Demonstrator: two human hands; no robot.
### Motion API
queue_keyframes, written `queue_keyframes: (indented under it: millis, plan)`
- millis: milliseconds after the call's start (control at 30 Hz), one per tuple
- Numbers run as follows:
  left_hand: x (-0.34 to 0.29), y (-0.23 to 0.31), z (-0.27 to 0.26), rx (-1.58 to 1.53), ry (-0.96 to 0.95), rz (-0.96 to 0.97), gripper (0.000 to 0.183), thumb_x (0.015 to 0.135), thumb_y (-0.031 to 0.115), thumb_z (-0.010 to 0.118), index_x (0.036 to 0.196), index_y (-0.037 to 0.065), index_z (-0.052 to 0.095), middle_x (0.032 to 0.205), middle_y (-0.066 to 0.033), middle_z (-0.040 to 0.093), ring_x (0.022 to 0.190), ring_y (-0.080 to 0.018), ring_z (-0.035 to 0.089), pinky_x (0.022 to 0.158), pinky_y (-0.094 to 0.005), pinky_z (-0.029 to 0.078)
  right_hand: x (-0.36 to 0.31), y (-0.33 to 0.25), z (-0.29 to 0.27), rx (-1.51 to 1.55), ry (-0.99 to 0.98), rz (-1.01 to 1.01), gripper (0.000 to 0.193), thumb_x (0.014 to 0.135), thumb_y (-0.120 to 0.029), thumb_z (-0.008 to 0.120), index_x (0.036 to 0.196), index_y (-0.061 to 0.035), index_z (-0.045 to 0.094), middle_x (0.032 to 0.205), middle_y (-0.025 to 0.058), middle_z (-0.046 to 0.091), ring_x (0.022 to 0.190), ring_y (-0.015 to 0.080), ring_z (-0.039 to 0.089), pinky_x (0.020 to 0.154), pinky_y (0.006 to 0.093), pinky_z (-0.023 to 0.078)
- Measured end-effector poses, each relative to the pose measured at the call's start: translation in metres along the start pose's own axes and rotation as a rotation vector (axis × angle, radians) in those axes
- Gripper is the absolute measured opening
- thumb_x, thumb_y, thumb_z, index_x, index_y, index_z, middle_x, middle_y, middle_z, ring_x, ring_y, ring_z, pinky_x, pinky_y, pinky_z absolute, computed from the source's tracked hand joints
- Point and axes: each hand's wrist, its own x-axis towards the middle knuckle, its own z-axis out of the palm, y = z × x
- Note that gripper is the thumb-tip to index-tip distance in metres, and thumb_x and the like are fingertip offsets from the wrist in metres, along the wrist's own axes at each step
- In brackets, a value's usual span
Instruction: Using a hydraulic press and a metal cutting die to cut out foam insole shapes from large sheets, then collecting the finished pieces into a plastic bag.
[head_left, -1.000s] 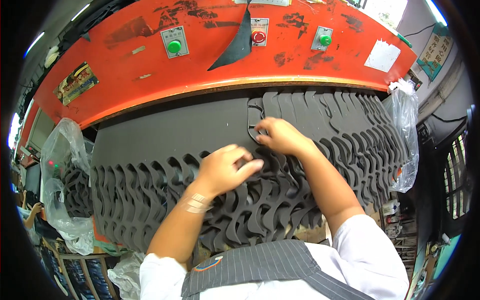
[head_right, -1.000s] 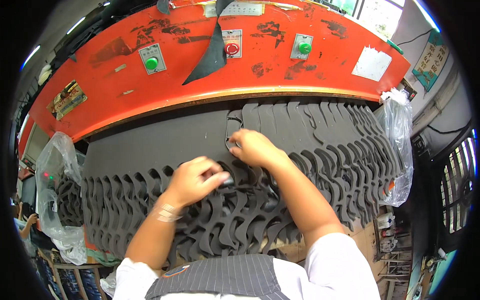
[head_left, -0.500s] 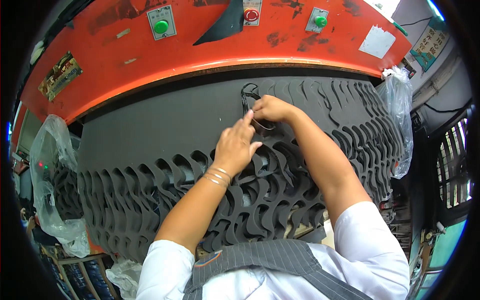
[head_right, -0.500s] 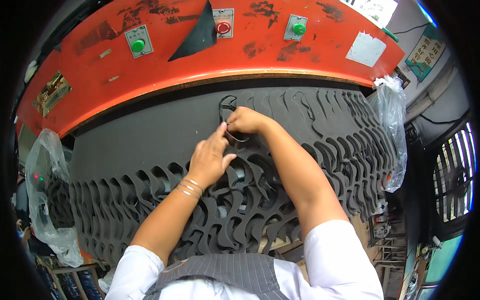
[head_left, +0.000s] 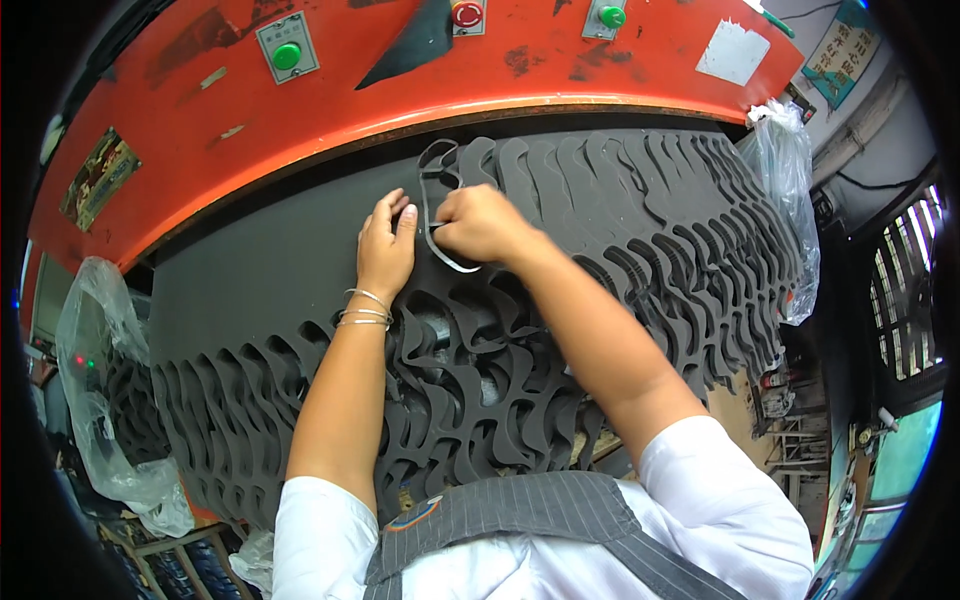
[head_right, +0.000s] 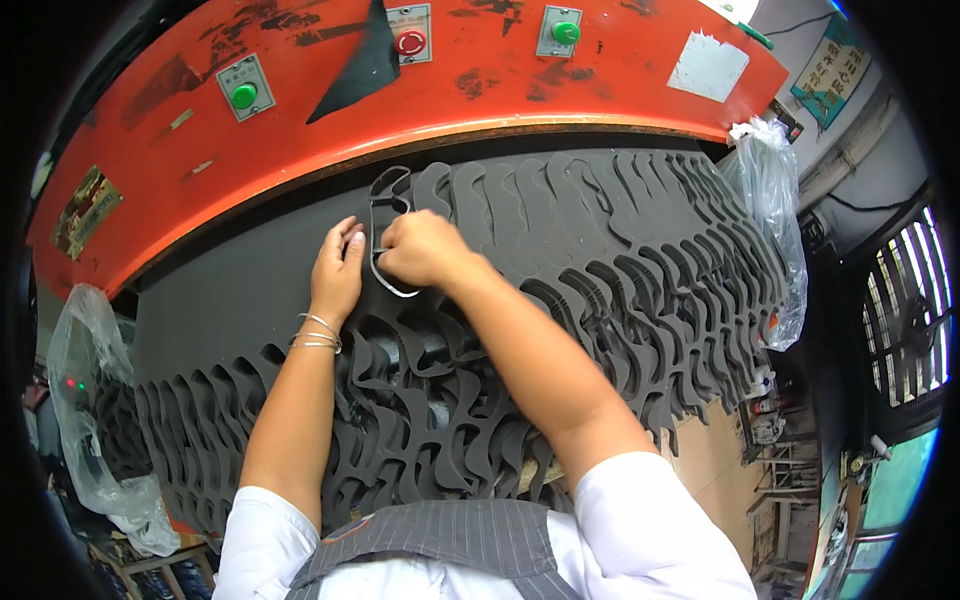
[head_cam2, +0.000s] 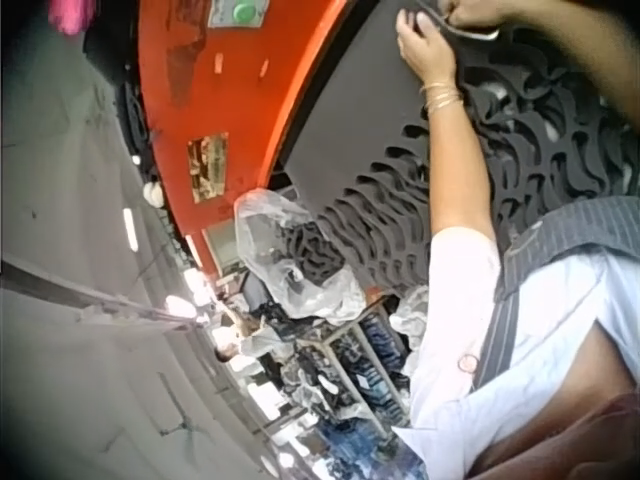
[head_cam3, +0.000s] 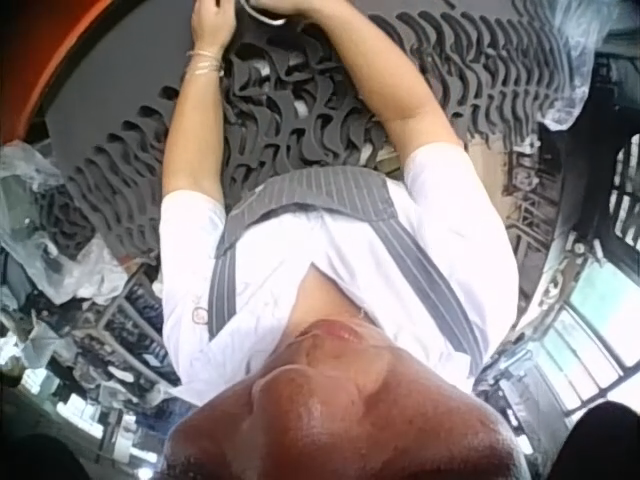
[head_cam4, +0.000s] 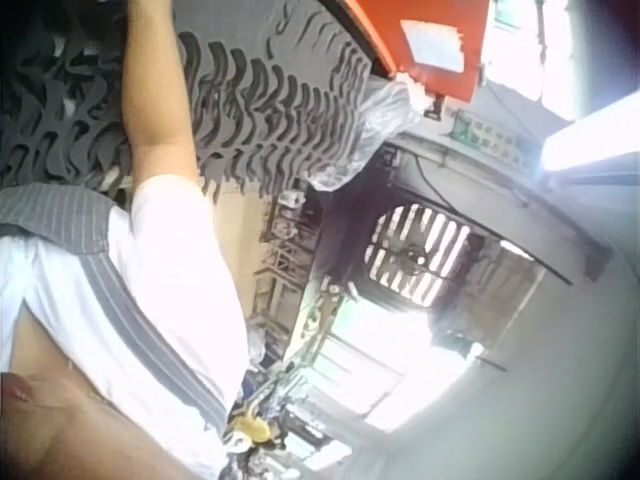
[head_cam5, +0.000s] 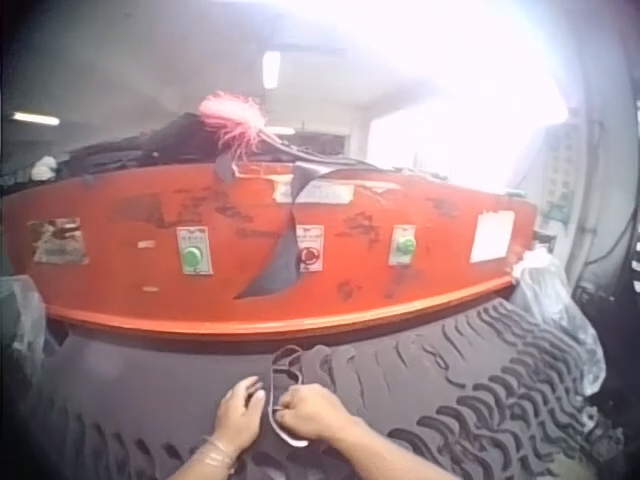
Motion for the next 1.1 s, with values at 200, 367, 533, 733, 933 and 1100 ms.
queue_keyframes:
  millis: [200,367,533,733,933,1100]
  plan:
    - [-0.009,0.008,-0.007,0.255,-0.258,0.086,0.051,0.098,0.037,0.043,0.134,0.001,0.050,0.131,-0.0207,0.054,0.128,-0.0276,0.047,0.113,-0.0438,0.021,-0.027,0.027,0.026,0.286,0.223,-0.219,0.043,0.076,-0.035,0.070,0.109,-0.0078,0.064,0.116,0.0164,0.056,0.099,0.0357,0.060,0.086,0.0428,0.050]
    - [-0.014,0.016,-0.007,0.273,-0.275,0.138,0.053,0.096,0.036,0.046,0.133,-0.002,0.048,0.131,-0.0209,0.054,0.128,-0.0287,0.047,0.113,-0.0435,0.021,-0.079,0.029,0.029,-0.025,0.306,-0.210,0.075,0.065,-0.041,0.081,0.124,-0.0030,0.055,0.104,0.0126,0.061,0.104,0.0297,0.054,0.093,0.0412,0.039]
    - [-0.015,0.019,-0.013,0.281,-0.322,0.146,0.056,0.097,0.037,0.047,0.136,-0.003,0.045,0.132,-0.0227,0.053,0.128,-0.0293,0.047,0.113,-0.0444,0.020,-0.075,0.029,0.030,0.006,0.241,-0.207,0.072,0.065,-0.036,0.081,0.126,-0.0068,0.057,0.101,0.0079,0.064,0.105,0.0239,0.053,0.093,0.0396,0.036]
    - [-0.009,0.027,-0.013,0.343,-0.342,0.154,0.059,0.096,0.039,0.049,0.138,-0.002,0.043,0.133,-0.0211,0.053,0.128,-0.0278,0.047,0.113,-0.0454,0.019,-0.070,0.031,0.026,0.028,0.244,-0.235,0.064,0.065,-0.031,0.080,0.121,-0.0064,0.060,0.095,0.0049,0.065,0.102,0.0215,0.054,0.091,0.0382,0.037]
    - [0.007,0.020,-0.011,0.350,-0.361,0.094,0.055,0.094,0.033,0.051,0.139,0.001,0.043,0.135,-0.0193,0.052,0.130,-0.0279,0.045,0.113,-0.0440,0.021,-0.055,0.027,0.020,0.058,0.142,-0.143,0.068,0.065,-0.034,0.081,0.124,-0.0072,0.058,0.108,0.0075,0.064,0.106,0.0241,0.053,0.095,0.0389,0.036]
    - [0.026,0.021,-0.041,-0.195,-0.111,-0.243,0.023,0.096,0.018,0.056,0.101,-0.001,0.067,0.092,-0.0096,0.072,0.088,-0.0139,0.067,0.080,-0.0272,0.052,-0.033,0.044,-0.043,0.253,0.493,-0.080,0.073,0.068,-0.037,0.083,0.127,-0.0035,0.055,0.127,0.0163,0.056,0.118,0.0321,0.052,0.099,0.0411,0.042]
